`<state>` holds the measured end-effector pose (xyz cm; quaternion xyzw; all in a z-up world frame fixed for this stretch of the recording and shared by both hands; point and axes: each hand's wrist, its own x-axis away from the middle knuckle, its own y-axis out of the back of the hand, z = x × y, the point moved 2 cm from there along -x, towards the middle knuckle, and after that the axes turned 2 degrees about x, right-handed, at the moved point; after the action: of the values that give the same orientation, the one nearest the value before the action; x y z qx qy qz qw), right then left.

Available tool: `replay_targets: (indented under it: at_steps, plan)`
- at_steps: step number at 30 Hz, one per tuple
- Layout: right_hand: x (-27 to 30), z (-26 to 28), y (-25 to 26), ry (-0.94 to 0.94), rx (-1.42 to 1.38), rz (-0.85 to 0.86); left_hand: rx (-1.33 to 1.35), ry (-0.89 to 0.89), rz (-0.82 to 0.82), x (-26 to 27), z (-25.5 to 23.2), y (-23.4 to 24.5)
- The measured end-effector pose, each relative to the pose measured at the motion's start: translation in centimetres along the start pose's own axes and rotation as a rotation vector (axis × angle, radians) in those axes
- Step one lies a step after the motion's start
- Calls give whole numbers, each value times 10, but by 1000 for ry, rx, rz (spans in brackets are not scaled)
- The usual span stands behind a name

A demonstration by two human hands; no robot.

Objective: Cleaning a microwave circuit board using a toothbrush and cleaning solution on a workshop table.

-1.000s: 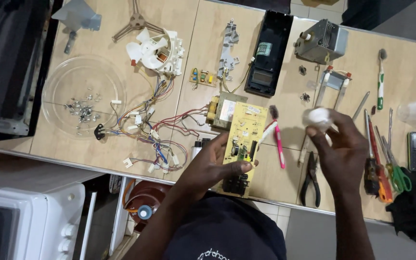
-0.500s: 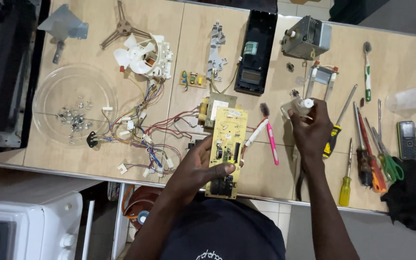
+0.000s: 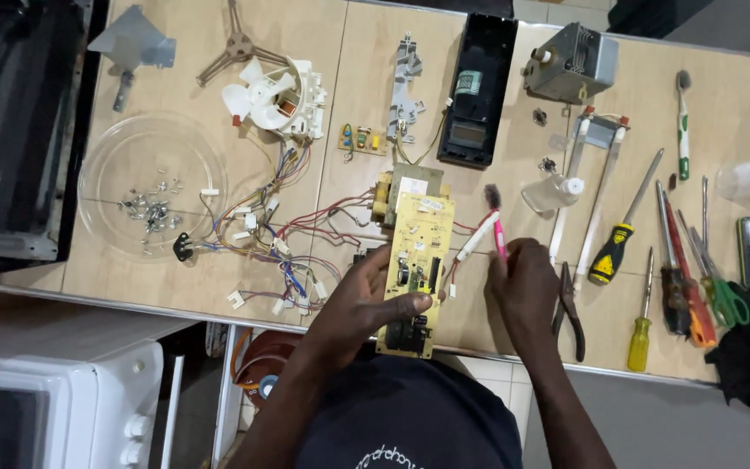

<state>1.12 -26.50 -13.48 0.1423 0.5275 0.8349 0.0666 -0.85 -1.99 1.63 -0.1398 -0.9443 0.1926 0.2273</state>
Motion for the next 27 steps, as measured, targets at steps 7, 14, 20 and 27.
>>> replay_targets:
  at_steps: [7,14,20,27]
  plan:
    - [11,-21,20,-117,102,30,8,19,27,1,13,11]
    - [47,13,108,140,-292,-12,86,155,17,-7,20,23]
    - [48,34,117,358,-284,-48,34,92,168,-15,19,5]
    - [47,13,109,179,-231,-139,-10,-33,237,-25,29,-1]
